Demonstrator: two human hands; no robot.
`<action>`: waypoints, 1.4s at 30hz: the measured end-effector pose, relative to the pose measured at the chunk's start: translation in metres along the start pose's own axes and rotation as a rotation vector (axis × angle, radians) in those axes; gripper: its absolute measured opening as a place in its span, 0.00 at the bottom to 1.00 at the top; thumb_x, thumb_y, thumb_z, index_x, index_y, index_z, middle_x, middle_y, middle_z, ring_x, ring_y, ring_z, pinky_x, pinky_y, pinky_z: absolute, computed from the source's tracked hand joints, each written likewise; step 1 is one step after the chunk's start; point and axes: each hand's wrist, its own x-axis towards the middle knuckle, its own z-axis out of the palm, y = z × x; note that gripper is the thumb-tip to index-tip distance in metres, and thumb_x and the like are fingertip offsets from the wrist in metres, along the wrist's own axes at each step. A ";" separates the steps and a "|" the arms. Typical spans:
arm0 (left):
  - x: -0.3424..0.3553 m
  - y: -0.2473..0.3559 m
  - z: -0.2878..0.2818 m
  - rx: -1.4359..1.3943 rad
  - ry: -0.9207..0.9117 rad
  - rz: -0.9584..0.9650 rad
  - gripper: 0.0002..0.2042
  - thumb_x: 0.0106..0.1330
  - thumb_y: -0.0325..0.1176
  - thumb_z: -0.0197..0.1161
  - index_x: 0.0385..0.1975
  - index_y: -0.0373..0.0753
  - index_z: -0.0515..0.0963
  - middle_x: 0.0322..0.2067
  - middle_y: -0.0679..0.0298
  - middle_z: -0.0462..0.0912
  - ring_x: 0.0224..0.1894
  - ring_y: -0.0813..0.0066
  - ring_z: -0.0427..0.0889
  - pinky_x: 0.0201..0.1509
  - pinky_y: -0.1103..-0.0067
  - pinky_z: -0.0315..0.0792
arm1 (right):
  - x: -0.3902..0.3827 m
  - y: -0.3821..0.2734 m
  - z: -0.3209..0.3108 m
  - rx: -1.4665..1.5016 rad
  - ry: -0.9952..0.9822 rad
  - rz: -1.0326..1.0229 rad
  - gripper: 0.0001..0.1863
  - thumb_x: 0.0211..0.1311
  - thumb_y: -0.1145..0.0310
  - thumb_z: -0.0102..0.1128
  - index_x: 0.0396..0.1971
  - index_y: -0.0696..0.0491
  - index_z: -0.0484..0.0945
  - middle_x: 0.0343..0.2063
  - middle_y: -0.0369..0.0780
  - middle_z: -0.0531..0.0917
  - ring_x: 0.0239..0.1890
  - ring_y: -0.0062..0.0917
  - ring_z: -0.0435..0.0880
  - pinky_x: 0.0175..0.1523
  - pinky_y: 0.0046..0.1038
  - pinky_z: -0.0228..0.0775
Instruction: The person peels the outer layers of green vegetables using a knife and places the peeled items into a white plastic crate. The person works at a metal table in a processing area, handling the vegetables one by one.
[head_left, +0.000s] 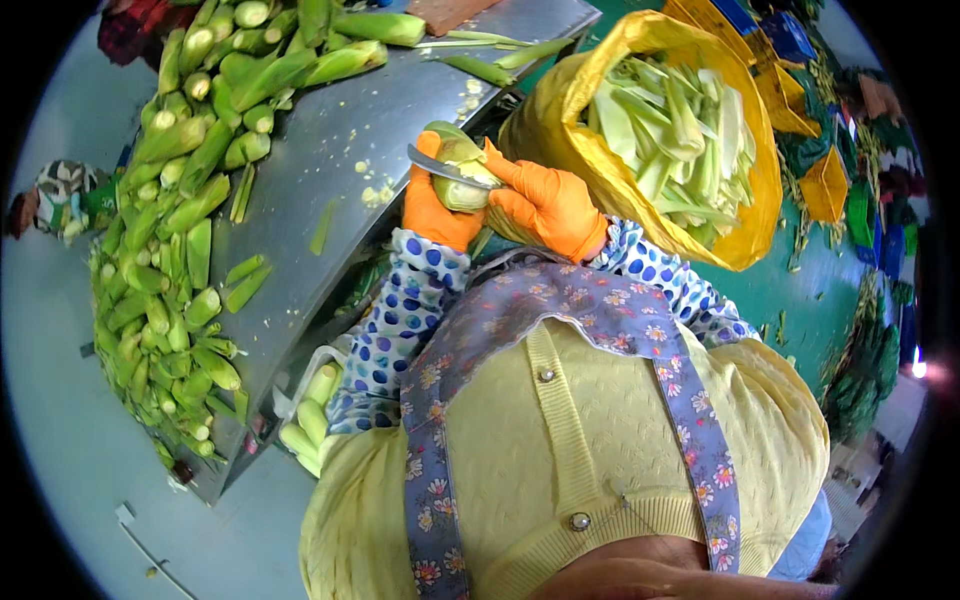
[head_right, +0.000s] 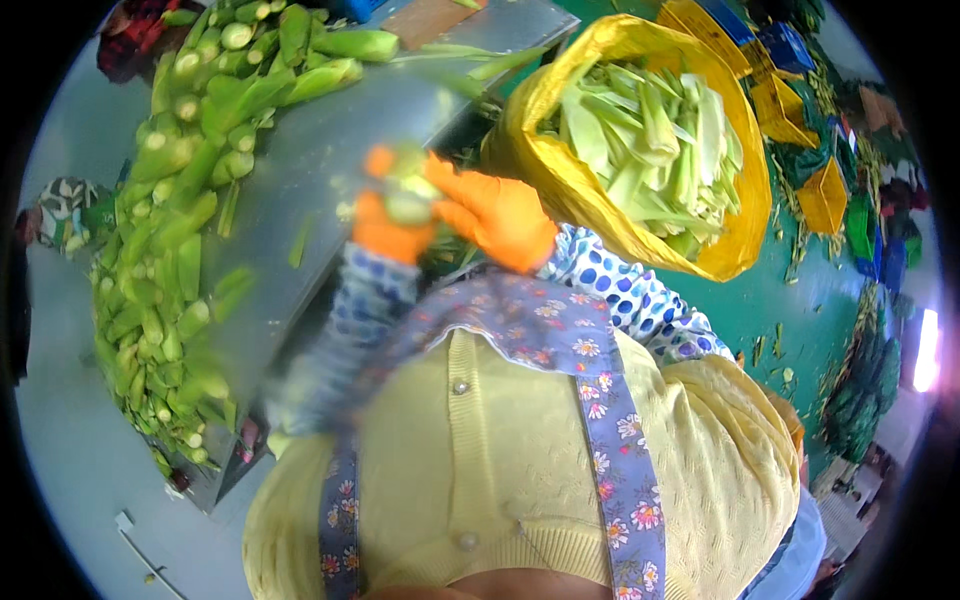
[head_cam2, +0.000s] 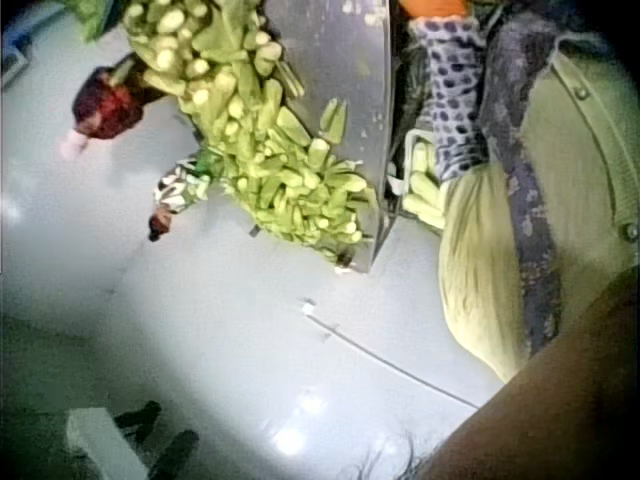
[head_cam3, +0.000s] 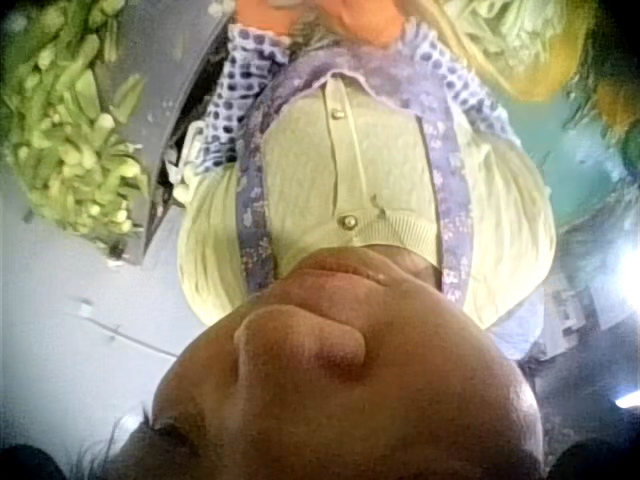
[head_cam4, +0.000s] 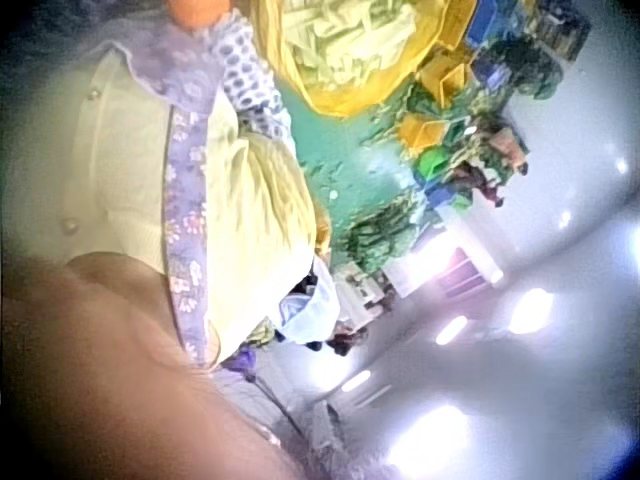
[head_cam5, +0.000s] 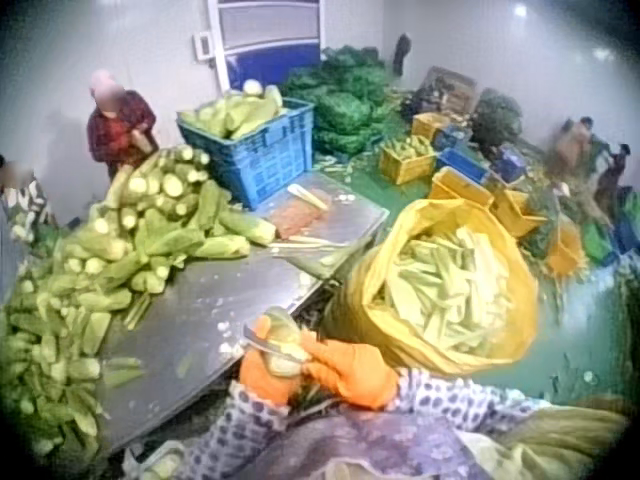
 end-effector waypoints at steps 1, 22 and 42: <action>0.001 0.005 0.007 0.130 0.015 0.019 0.24 0.70 0.55 0.64 0.52 0.41 0.79 0.51 0.54 0.85 0.50 0.55 0.86 0.58 0.60 0.81 | -0.002 0.008 -0.012 -0.006 0.014 -0.074 0.28 0.66 0.62 0.68 0.65 0.49 0.76 0.39 0.44 0.84 0.42 0.41 0.85 0.46 0.39 0.77; 0.021 -0.037 0.064 0.319 -0.287 -0.314 0.32 0.67 0.34 0.73 0.69 0.40 0.66 0.57 0.63 0.78 0.58 0.70 0.79 0.63 0.70 0.75 | -0.007 0.039 -0.024 0.632 0.439 0.400 0.24 0.68 0.59 0.69 0.58 0.58 0.81 0.49 0.41 0.84 0.49 0.23 0.81 0.57 0.27 0.73; 0.034 -0.038 0.082 0.700 -0.390 -0.263 0.39 0.53 0.21 0.79 0.67 0.42 0.68 0.54 0.67 0.79 0.55 0.74 0.80 0.59 0.74 0.76 | -0.019 0.069 -0.015 0.328 0.839 0.378 0.11 0.70 0.67 0.62 0.45 0.60 0.82 0.34 0.38 0.84 0.35 0.23 0.80 0.43 0.26 0.74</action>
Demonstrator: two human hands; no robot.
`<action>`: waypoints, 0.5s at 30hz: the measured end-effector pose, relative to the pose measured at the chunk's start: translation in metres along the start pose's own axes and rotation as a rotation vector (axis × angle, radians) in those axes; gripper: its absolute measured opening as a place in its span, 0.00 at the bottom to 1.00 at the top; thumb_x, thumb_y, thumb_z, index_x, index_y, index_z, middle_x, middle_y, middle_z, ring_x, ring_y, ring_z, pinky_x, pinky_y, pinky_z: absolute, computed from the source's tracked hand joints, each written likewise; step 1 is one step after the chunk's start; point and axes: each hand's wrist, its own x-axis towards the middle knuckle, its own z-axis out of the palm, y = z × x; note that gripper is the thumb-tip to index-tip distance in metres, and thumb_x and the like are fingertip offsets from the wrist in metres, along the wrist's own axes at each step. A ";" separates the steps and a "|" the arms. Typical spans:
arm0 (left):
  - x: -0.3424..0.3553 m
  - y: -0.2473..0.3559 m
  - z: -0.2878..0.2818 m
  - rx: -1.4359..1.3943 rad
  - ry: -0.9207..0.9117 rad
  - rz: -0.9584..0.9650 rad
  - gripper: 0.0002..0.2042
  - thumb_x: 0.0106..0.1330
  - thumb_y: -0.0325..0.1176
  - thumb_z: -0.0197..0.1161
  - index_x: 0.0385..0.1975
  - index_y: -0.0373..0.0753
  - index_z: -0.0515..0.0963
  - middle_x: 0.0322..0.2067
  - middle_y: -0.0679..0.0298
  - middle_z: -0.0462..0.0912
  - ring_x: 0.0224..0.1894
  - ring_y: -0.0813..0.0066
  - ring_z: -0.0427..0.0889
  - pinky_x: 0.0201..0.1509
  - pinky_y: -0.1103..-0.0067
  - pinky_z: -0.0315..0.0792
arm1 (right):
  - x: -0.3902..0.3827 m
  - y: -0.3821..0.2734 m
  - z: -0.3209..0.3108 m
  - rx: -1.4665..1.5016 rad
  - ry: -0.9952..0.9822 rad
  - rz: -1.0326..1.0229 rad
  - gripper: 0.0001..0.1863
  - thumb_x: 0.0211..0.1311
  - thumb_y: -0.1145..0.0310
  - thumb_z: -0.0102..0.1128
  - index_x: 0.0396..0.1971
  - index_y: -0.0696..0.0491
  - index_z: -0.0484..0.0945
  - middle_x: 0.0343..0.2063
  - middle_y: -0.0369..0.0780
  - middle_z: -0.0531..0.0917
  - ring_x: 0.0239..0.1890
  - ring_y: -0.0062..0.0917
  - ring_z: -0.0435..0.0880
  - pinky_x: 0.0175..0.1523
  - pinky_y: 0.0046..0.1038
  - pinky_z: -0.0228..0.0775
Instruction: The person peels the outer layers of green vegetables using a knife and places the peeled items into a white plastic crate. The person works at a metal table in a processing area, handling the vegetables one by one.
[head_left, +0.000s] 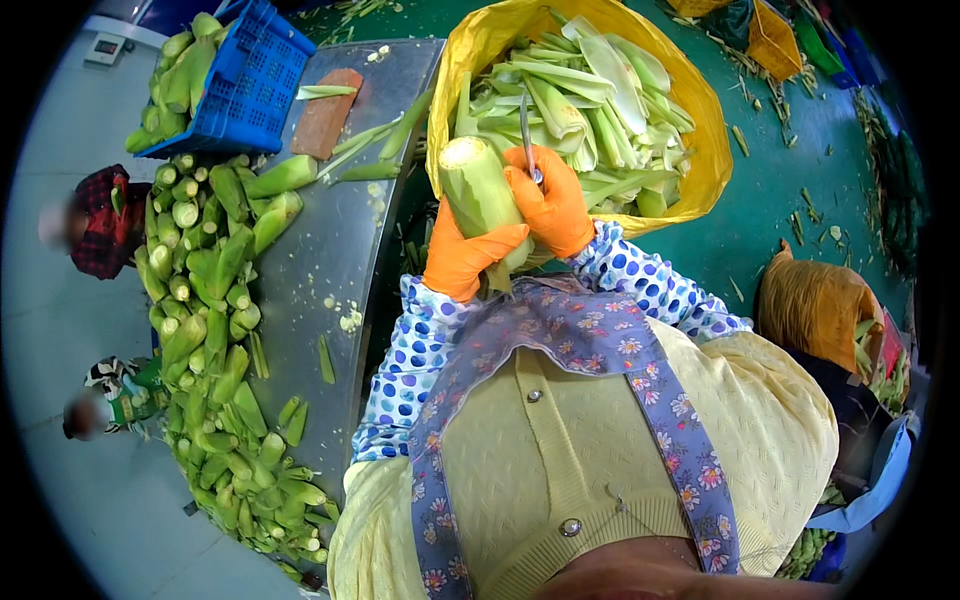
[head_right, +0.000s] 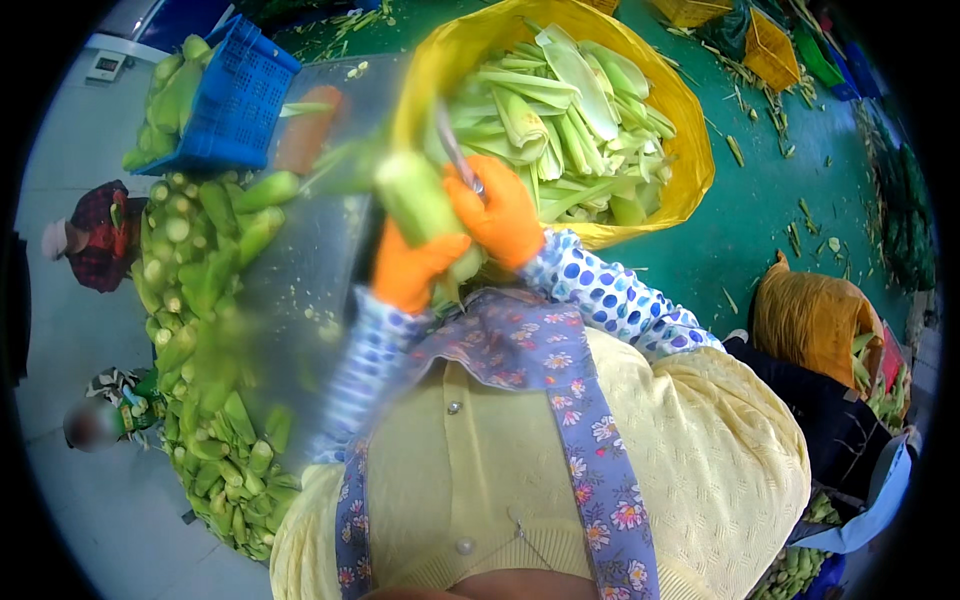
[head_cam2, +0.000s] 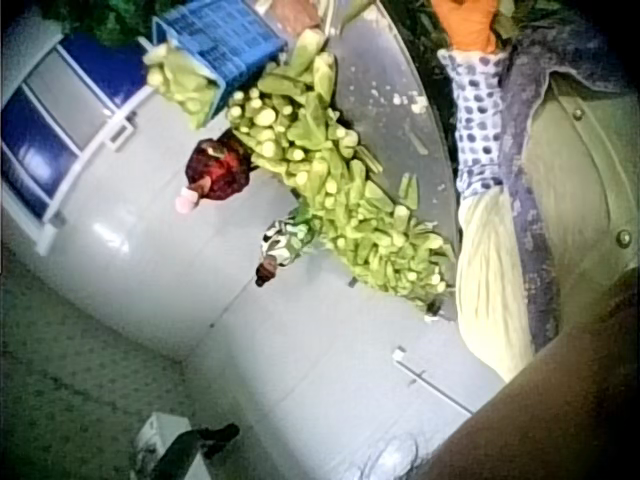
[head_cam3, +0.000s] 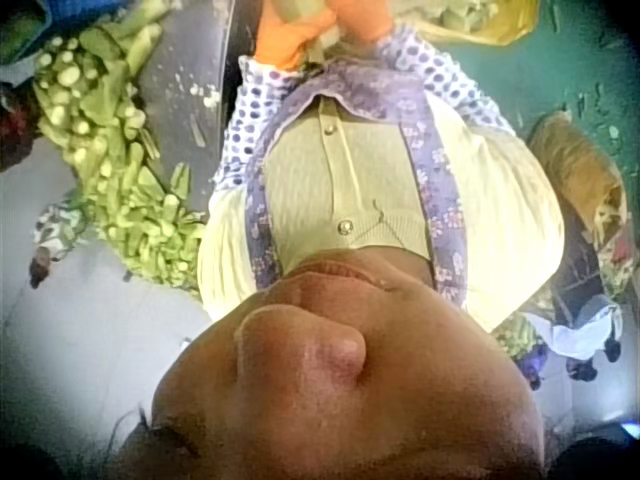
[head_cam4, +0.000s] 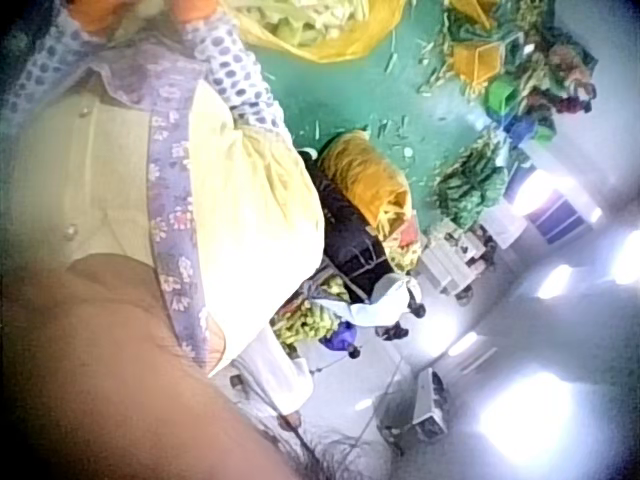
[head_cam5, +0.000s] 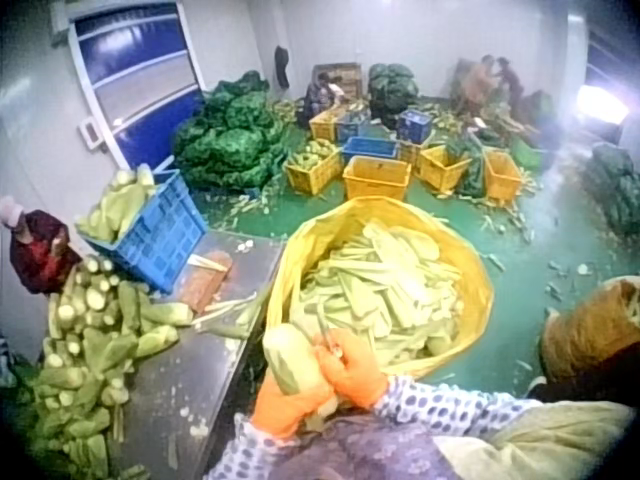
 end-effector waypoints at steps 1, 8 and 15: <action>-0.001 -0.001 -0.002 0.030 0.002 0.004 0.39 0.53 0.22 0.79 0.67 0.42 0.68 0.54 0.67 0.79 0.55 0.74 0.80 0.59 0.74 0.76 | 0.004 0.002 -0.001 0.006 -0.010 0.072 0.12 0.69 0.66 0.64 0.44 0.58 0.83 0.35 0.42 0.85 0.36 0.28 0.83 0.44 0.29 0.75; -0.006 0.003 -0.010 -0.030 -0.089 -0.052 0.41 0.57 0.24 0.76 0.72 0.40 0.63 0.59 0.62 0.76 0.60 0.69 0.77 0.66 0.69 0.71 | 0.004 -0.006 -0.011 0.814 -0.172 0.444 0.14 0.71 0.64 0.64 0.47 0.58 0.83 0.41 0.36 0.86 0.46 0.20 0.82 0.51 0.26 0.75; -0.005 0.010 -0.013 -0.051 -0.029 -0.020 0.38 0.63 0.28 0.72 0.73 0.37 0.60 0.62 0.60 0.75 0.61 0.67 0.76 0.67 0.70 0.70 | 0.012 -0.009 -0.008 0.308 -0.125 0.433 0.13 0.70 0.62 0.67 0.46 0.56 0.83 0.36 0.31 0.84 0.38 0.13 0.79 0.43 0.20 0.73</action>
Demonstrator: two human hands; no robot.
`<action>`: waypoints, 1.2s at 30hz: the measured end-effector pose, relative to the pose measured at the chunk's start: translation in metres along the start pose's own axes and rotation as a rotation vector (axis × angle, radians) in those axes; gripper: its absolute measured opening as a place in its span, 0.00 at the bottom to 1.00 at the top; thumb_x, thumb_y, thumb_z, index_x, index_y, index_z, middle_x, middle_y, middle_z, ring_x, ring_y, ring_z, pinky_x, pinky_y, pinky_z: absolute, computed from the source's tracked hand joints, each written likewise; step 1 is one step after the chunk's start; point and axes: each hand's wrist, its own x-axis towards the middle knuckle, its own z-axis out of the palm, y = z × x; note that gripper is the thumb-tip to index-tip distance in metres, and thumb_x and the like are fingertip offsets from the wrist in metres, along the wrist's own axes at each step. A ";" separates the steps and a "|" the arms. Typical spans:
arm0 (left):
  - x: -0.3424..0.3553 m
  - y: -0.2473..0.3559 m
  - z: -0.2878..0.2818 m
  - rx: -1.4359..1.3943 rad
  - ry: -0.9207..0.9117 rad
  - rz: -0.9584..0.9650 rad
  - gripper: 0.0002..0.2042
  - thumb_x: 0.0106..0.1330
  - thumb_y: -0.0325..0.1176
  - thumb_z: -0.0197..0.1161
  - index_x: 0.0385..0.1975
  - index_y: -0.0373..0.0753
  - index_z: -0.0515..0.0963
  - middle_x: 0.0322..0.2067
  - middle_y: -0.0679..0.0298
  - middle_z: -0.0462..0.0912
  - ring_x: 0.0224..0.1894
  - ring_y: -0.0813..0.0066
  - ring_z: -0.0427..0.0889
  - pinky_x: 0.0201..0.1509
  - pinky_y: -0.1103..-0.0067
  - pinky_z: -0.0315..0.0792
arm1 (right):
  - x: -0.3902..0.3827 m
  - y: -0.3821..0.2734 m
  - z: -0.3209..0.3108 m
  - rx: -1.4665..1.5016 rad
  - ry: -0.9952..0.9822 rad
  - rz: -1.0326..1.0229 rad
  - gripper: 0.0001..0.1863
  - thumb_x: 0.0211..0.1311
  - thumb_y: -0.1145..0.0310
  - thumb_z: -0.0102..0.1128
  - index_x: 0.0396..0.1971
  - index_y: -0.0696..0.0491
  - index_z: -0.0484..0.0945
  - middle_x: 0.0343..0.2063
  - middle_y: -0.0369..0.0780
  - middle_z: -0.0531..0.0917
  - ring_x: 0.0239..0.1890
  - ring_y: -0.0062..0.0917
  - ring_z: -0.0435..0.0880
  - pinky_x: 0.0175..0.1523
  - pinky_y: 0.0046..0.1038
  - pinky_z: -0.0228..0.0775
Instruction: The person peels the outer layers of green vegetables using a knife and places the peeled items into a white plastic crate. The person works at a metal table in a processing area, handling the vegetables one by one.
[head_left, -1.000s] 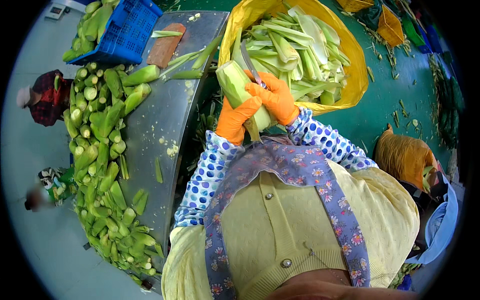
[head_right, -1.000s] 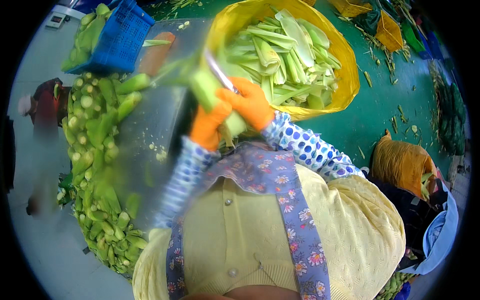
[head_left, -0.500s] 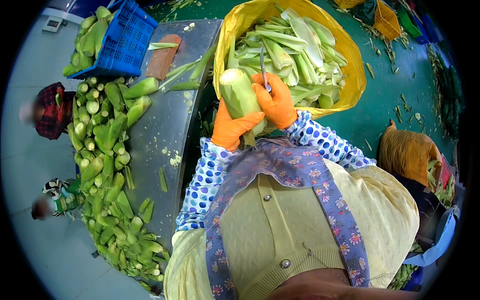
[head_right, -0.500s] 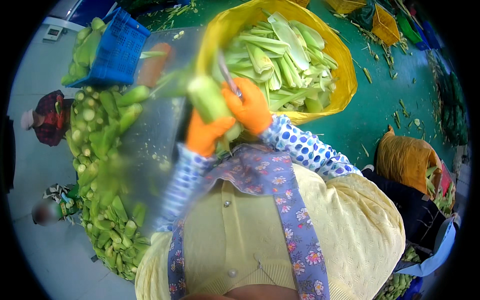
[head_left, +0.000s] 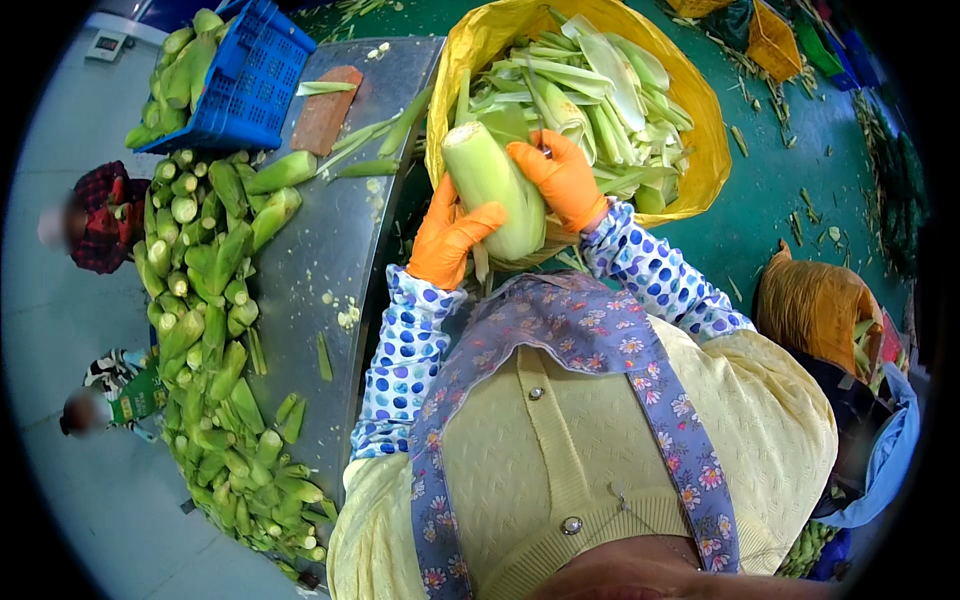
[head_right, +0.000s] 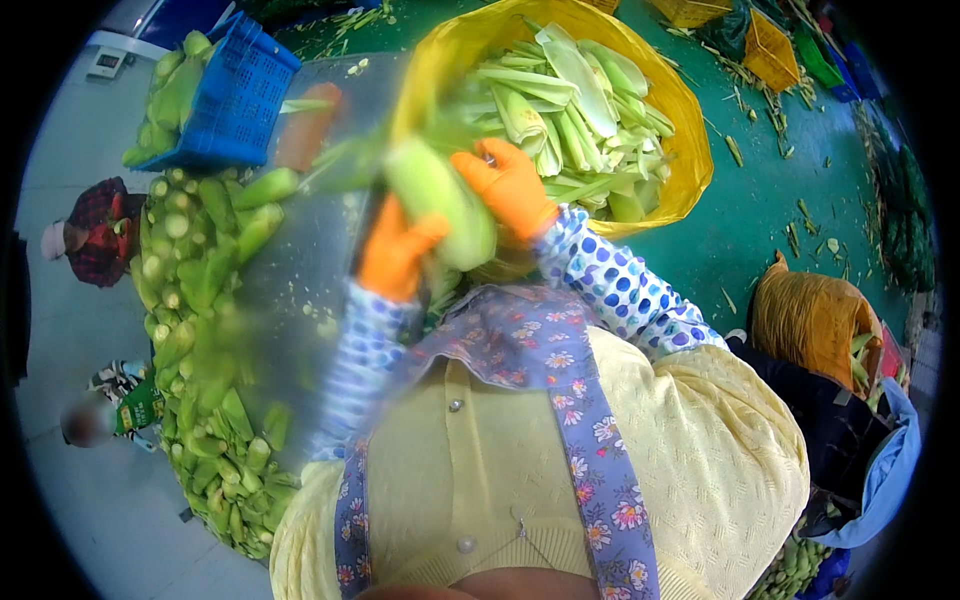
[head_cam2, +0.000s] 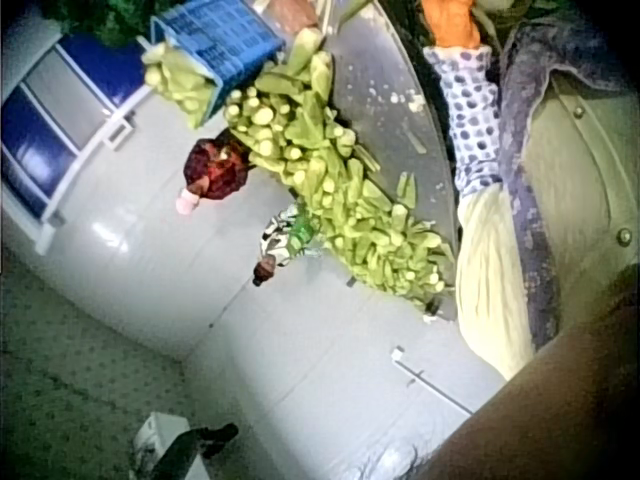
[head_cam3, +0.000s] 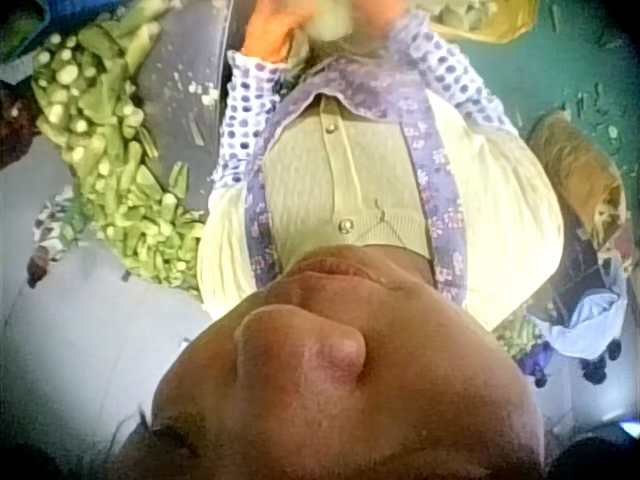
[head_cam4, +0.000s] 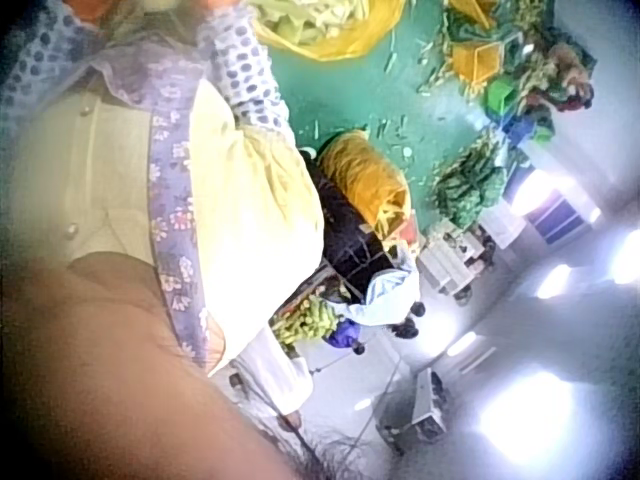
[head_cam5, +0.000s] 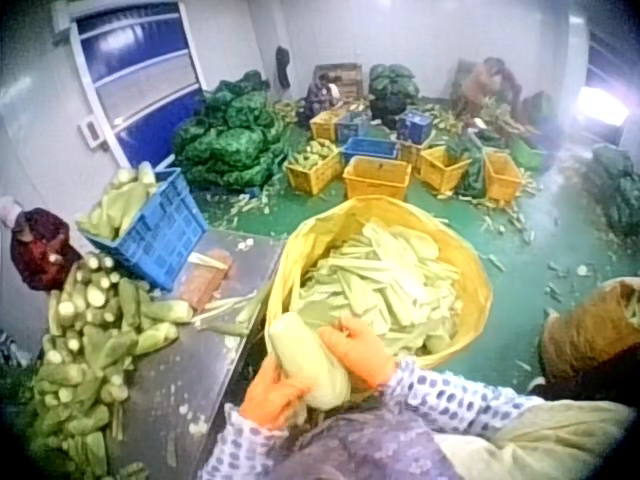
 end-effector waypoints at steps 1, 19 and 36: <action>0.001 -0.002 0.001 -0.053 0.006 0.031 0.38 0.64 0.28 0.73 0.73 0.37 0.61 0.62 0.60 0.75 0.61 0.68 0.76 0.67 0.70 0.71 | 0.001 0.000 0.001 0.032 -0.052 -0.024 0.12 0.69 0.63 0.68 0.43 0.56 0.83 0.34 0.31 0.83 0.36 0.13 0.78 0.42 0.21 0.73; 0.021 -0.013 -0.002 -0.217 -0.036 0.177 0.42 0.55 0.19 0.74 0.72 0.38 0.64 0.63 0.62 0.74 0.63 0.66 0.76 0.66 0.67 0.74 | 0.127 -0.058 -0.119 -1.034 0.306 -0.490 0.26 0.65 0.52 0.68 0.56 0.55 0.82 0.42 0.44 0.88 0.46 0.31 0.86 0.52 0.32 0.77; 0.014 -0.015 -0.017 -0.068 -0.086 0.195 0.47 0.47 0.14 0.78 0.72 0.42 0.66 0.68 0.65 0.71 0.67 0.69 0.73 0.71 0.69 0.69 | 0.033 -0.042 -0.025 -0.145 -0.682 0.067 0.18 0.56 0.68 0.77 0.48 0.52 0.85 0.32 0.29 0.82 0.25 0.10 0.69 0.26 0.18 0.54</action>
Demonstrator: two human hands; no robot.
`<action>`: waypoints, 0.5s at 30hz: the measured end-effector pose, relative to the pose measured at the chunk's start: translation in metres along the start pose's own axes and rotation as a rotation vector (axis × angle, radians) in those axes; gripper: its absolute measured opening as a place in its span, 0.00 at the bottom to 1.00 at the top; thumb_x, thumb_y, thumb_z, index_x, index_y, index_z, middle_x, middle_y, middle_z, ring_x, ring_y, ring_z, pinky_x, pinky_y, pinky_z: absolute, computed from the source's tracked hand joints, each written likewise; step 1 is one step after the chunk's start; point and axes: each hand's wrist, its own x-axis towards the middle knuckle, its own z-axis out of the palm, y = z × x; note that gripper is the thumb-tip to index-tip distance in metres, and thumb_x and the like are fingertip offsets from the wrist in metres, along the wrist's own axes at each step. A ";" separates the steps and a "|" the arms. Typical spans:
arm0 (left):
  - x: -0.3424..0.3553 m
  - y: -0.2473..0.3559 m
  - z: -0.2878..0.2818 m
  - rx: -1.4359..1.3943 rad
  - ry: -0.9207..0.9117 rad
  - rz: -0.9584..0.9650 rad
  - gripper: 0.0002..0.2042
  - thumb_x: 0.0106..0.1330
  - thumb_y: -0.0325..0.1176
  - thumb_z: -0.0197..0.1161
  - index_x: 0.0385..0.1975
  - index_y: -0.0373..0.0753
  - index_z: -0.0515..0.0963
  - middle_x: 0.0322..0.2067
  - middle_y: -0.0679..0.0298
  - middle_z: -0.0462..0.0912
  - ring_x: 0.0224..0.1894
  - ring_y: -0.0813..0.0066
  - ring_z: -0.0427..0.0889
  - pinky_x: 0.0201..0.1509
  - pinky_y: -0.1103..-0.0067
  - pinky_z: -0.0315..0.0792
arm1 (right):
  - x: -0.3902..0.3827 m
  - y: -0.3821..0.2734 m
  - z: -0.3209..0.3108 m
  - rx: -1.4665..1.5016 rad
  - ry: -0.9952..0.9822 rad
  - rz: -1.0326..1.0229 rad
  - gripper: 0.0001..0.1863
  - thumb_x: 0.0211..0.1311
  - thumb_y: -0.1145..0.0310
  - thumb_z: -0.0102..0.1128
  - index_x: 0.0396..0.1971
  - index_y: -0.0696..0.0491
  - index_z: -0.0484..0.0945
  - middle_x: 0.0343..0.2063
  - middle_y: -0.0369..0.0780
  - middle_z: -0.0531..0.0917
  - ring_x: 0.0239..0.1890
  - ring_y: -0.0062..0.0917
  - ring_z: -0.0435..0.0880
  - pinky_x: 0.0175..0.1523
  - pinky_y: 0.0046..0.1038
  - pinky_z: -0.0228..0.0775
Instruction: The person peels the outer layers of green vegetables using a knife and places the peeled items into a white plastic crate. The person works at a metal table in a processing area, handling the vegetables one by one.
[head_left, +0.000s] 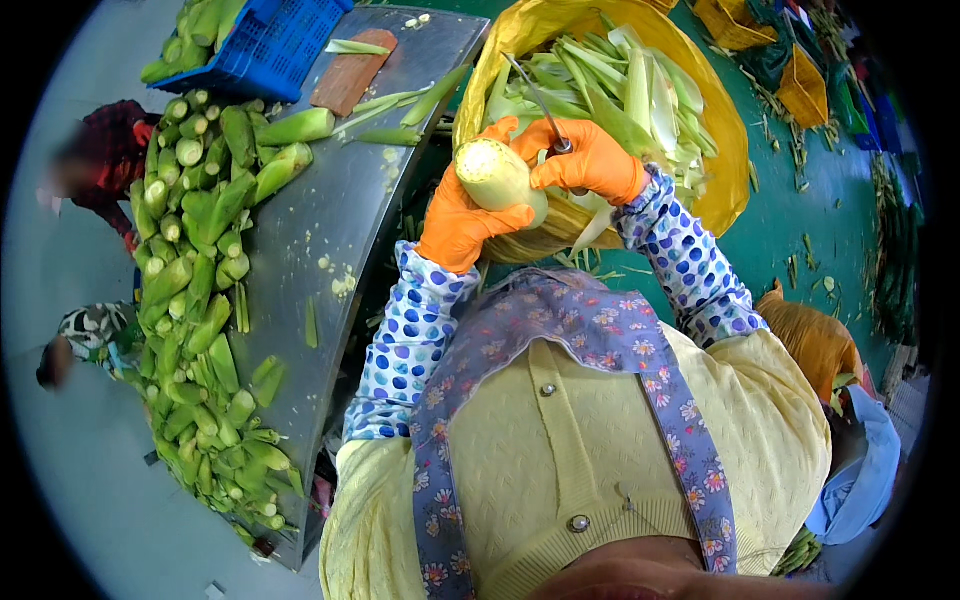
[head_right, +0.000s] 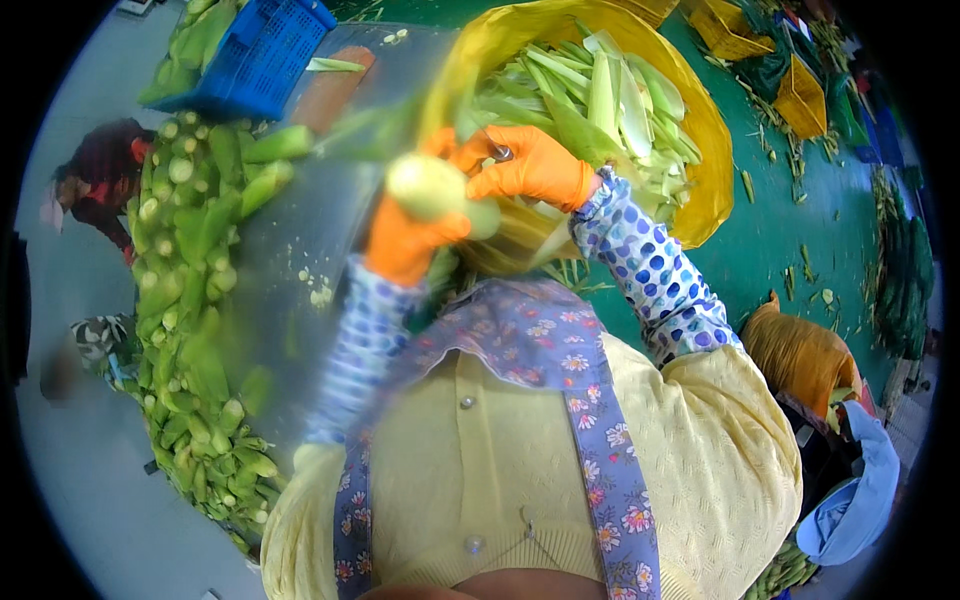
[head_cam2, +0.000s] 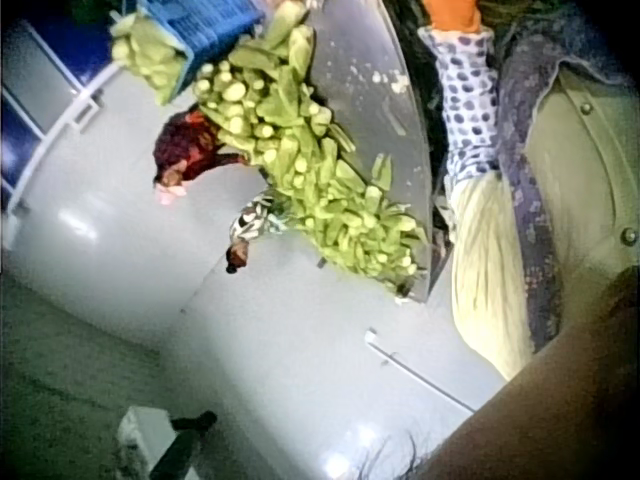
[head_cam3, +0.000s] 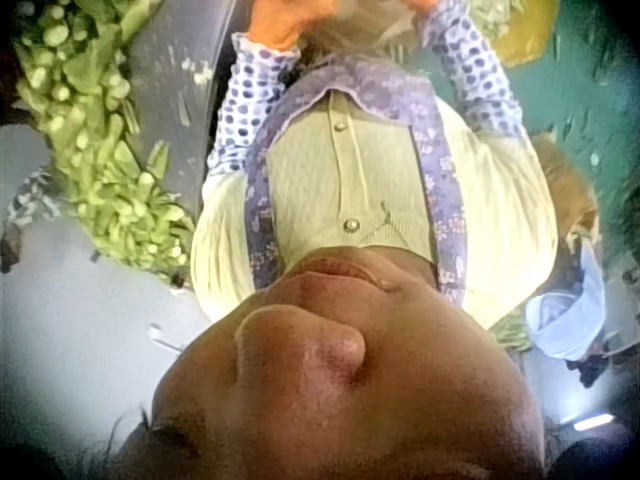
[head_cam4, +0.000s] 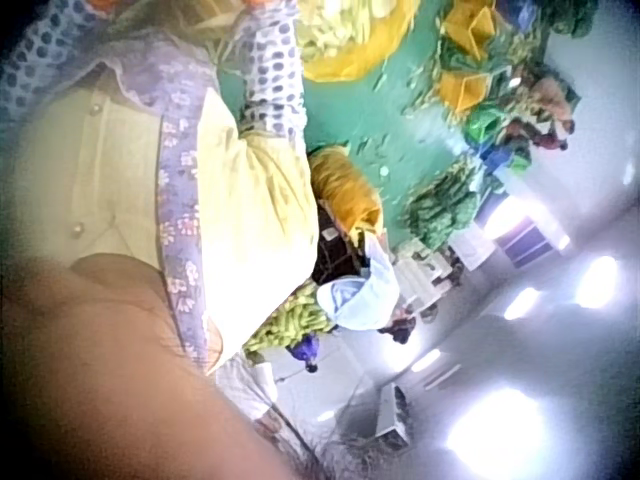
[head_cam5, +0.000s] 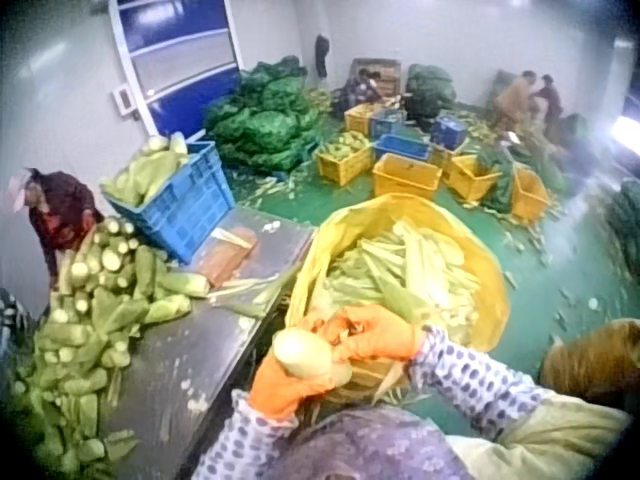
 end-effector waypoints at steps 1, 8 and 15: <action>-0.001 0.001 0.000 0.006 0.039 0.020 0.47 0.48 0.14 0.78 0.72 0.42 0.66 0.67 0.65 0.72 0.67 0.69 0.74 0.71 0.69 0.69 | 0.003 0.001 0.002 0.010 -0.003 -0.007 0.18 0.57 0.68 0.77 0.47 0.53 0.85 0.33 0.29 0.82 0.27 0.11 0.71 0.29 0.18 0.58; -0.006 0.007 0.002 0.019 0.204 0.072 0.47 0.50 0.13 0.76 0.73 0.41 0.64 0.60 0.65 0.76 0.64 0.70 0.75 0.68 0.71 0.71 | 0.013 0.023 0.025 -0.073 0.106 -0.309 0.12 0.60 0.72 0.75 0.41 0.57 0.84 0.39 0.36 0.86 0.43 0.18 0.80 0.50 0.25 0.74; -0.019 0.007 -0.003 0.060 0.202 0.049 0.47 0.50 0.13 0.77 0.74 0.41 0.64 0.59 0.64 0.77 0.61 0.71 0.77 0.68 0.72 0.72 | 0.014 0.027 0.025 -0.278 0.040 -0.365 0.11 0.63 0.68 0.74 0.36 0.56 0.81 0.32 0.35 0.81 0.36 0.20 0.75 0.43 0.26 0.70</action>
